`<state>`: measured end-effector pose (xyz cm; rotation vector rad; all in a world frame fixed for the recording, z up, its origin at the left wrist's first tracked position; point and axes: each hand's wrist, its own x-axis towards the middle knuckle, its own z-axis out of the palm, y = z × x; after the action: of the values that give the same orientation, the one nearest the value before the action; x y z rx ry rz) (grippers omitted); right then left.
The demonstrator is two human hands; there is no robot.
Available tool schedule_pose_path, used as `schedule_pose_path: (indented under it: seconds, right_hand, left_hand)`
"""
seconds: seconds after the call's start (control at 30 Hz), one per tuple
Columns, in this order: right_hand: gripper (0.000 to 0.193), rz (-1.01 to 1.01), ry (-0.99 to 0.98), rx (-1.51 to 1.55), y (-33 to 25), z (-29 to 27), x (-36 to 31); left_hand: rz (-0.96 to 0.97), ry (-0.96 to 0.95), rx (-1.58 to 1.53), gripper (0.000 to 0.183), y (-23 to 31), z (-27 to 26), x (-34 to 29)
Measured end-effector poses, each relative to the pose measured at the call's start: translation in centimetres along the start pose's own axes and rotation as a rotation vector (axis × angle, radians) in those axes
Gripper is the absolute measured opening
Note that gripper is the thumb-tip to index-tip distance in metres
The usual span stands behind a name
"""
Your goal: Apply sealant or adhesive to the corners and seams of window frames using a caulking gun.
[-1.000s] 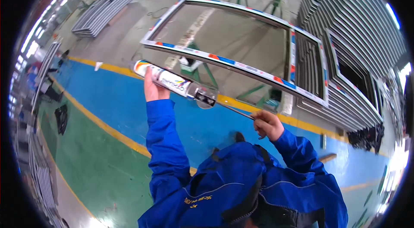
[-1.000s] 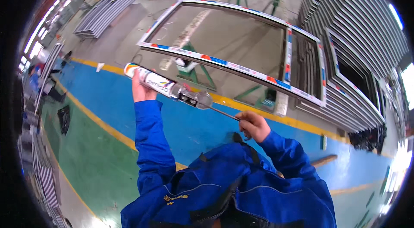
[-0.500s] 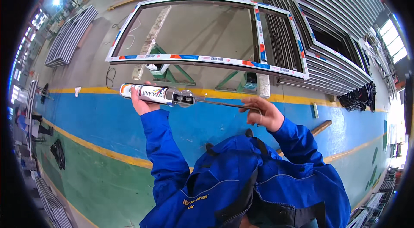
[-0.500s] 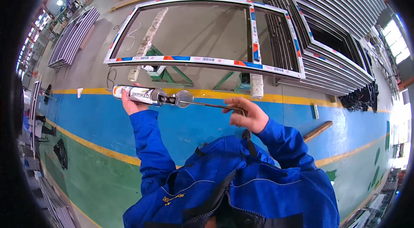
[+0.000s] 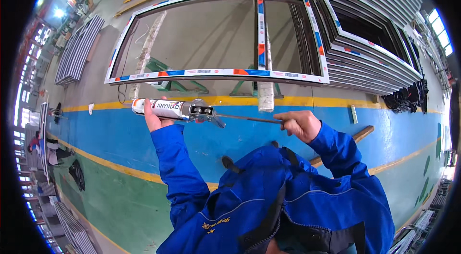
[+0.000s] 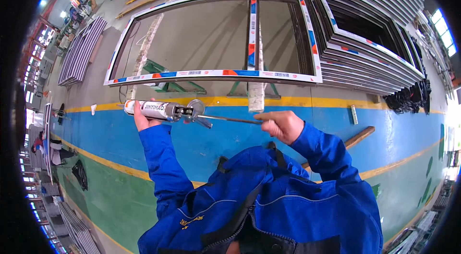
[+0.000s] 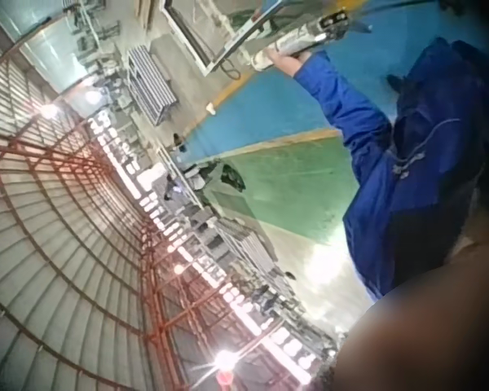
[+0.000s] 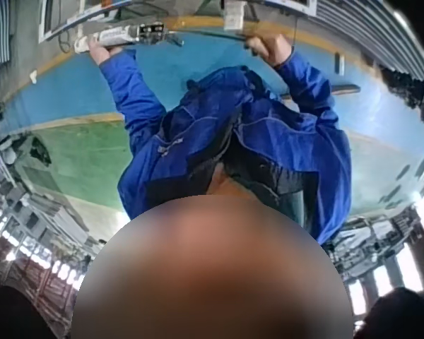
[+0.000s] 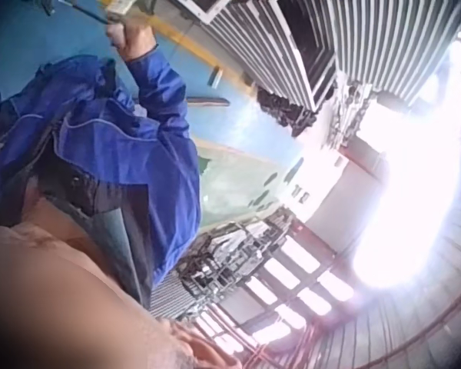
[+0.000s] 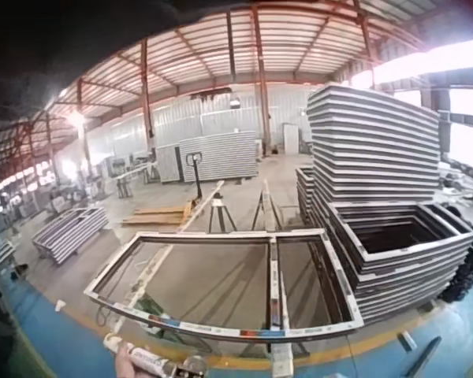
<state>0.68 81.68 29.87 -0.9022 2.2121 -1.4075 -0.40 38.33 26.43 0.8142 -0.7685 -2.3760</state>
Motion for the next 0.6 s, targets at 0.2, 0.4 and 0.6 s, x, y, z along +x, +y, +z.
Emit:
schedule_pose_path:
  seconds: [0.2,0.4,0.6]
  right_hand:
    - [0.059,0.209,0.108,0.386,3.3,-4.4,-1.2]
    - [0.088,0.049,0.148,0.67,11.0,-5.9,-0.1]
    - [0.097,0.047,-0.065,0.398,12.1,-3.3,2.9]
  left_hand:
    - [0.011,-0.137,0.053,0.028,-3.8,0.2,-2.0]
    - [-0.025,-0.207,-0.089,0.031,-8.9,2.1,-4.7]
    - [-0.037,-0.125,-0.266,0.025,-13.3,10.1,-9.5]
